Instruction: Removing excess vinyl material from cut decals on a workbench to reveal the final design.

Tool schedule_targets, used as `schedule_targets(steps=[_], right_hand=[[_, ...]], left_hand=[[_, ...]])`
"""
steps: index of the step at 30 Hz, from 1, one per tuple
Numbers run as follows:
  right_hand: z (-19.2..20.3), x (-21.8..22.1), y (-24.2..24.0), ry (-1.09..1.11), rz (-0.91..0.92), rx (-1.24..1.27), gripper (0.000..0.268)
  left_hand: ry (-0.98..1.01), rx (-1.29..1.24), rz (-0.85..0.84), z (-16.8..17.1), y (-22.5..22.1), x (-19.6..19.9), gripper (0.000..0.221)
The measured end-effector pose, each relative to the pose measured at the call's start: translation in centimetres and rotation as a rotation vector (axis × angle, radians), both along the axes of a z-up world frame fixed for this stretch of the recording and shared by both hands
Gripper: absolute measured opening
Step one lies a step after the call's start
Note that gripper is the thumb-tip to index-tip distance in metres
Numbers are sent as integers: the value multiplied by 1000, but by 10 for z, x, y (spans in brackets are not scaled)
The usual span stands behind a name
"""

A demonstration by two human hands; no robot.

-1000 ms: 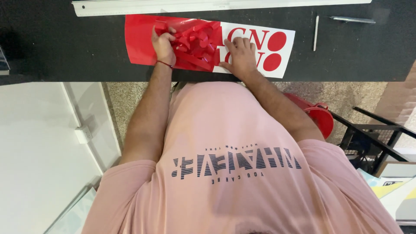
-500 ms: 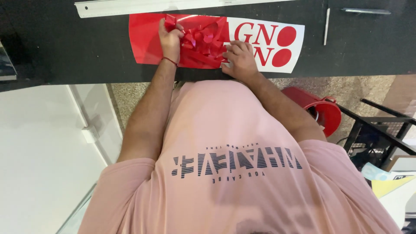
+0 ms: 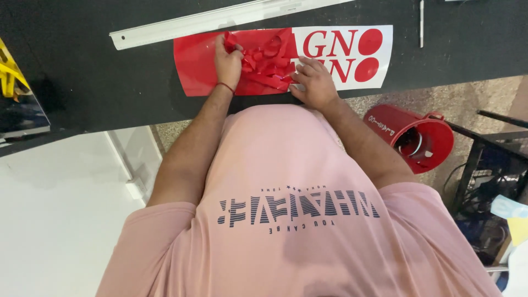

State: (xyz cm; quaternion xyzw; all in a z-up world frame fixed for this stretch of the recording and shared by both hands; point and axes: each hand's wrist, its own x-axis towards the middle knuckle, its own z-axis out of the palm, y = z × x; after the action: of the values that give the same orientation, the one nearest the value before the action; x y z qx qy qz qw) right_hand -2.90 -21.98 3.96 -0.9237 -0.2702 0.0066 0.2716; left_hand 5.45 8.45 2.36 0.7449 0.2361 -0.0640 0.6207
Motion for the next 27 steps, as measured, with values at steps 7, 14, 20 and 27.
schedule_targets(steps=[7,14,20,27], right_hand=[[-2,10,6,91,-11,-71,31],[15,19,14,106,62,-317,14],[4,19,9,-125,212,-352,6],[21,31,3,-253,471,-305,26]], left_hand=[[46,93,-41,-3,-3,0,52],[76,61,40,39,-16,1,32],[-6,37,76,10,-15,-3,40],[125,45,51,35,-17,-2,37]])
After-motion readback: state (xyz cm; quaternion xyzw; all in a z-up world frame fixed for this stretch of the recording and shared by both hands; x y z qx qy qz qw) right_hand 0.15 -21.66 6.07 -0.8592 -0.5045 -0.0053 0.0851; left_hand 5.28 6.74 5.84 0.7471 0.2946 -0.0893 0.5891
